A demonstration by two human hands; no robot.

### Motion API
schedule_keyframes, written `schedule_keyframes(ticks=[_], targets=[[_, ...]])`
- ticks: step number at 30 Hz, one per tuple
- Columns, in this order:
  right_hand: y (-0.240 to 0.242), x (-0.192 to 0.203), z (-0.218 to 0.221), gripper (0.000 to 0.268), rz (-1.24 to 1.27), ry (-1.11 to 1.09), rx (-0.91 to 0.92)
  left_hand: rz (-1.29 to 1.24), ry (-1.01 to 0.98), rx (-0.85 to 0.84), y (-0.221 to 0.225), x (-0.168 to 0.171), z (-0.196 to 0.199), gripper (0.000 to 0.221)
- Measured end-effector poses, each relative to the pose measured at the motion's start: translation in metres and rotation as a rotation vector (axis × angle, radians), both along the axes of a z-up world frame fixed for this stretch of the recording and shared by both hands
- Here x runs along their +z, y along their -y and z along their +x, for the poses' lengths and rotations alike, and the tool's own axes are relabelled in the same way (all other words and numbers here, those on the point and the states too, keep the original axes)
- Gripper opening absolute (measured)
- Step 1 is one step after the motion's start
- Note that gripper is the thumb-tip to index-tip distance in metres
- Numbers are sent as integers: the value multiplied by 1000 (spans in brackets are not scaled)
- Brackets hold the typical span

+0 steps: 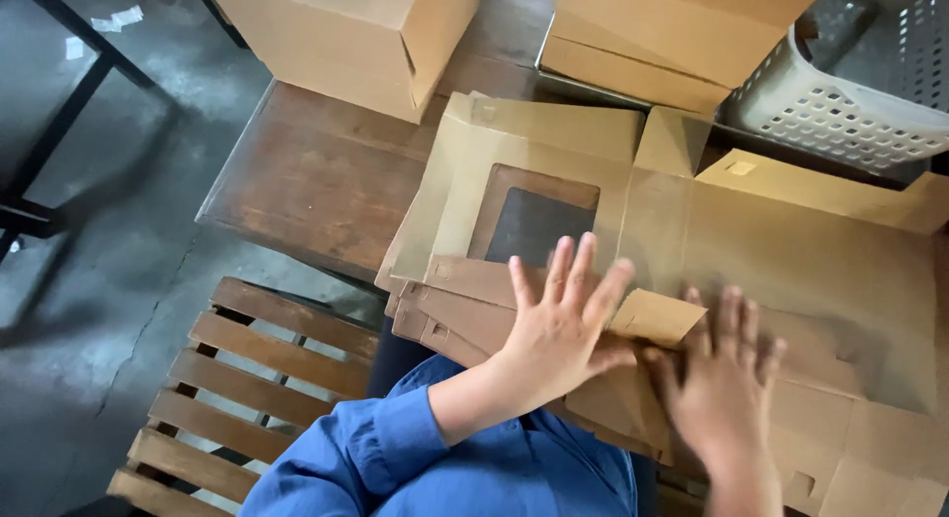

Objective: Assembling a cardboard box with a clear window by folding and tucking pre-cut flaps.

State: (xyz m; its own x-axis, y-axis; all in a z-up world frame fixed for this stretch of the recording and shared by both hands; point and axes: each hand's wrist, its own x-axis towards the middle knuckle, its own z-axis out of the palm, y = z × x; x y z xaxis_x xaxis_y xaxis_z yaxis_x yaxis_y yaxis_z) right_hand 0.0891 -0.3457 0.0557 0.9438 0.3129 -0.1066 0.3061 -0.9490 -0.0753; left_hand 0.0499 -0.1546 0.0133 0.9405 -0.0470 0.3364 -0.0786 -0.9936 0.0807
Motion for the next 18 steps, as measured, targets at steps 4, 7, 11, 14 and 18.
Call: schedule_keyframes(ticks=[4, 7, 11, 14, 18], targets=[[3, -36, 3, 95, 44, 183, 157, -30, -33, -171, -6, 4, 4, 117], [0, -38, 3, 99, 37, 187, 146, -57, 36, -155, -9, 0, 5, 113], [0, -40, 2, 75, 146, 235, 120, -78, 88, -82, -9, -1, 6, 91], [-3, -34, 2, 71, 220, 255, 72, 32, 21, -89, -10, 6, 3, 87], [3, -31, 8, 69, 144, 183, -2, -99, -18, -154, -7, -1, 6, 59]])
